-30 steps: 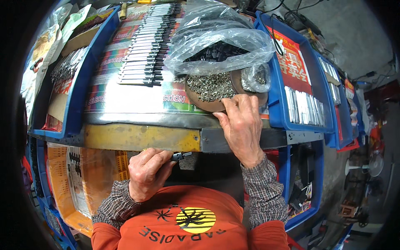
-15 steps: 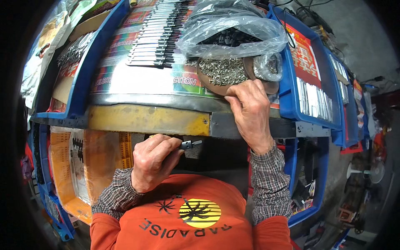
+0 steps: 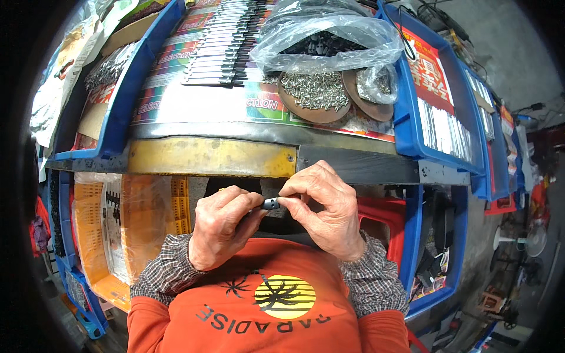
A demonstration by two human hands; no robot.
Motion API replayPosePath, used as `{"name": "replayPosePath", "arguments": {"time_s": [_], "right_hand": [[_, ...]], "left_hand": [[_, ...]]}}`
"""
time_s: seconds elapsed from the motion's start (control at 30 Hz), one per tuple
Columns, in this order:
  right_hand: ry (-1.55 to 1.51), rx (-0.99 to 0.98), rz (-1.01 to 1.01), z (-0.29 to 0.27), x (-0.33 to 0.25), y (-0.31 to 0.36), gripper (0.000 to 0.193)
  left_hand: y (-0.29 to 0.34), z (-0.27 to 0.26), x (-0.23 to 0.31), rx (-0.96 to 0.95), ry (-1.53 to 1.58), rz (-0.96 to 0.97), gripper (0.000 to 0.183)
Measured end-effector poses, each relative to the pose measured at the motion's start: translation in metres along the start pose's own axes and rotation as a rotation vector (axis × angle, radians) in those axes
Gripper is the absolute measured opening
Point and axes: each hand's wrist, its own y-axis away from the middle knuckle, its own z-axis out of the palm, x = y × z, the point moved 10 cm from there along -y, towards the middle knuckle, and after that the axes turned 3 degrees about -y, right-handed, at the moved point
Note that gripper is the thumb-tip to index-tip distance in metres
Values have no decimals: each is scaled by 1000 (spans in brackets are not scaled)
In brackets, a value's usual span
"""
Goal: The person assembles components by fitting plastic caps onto metal strips by hand, retrieving parts from bins and bags, and arranging the completed pieces in rows on the table.
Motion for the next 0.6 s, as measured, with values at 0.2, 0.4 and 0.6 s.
{"name": "replayPosePath", "arguments": {"time_s": [0.2, 0.4, 0.6], "right_hand": [[7, 21, -18, 1, -4, 8, 13], [-33, -8, -11, 12, 2, 11, 10], [-60, -10, 60, 14, 9, 15, 9]], "left_hand": [[2, 0, 9, 32, -32, 48, 24], [5, -1, 12, 59, -51, 74, 22], [6, 1, 13, 54, -64, 96, 20]]}}
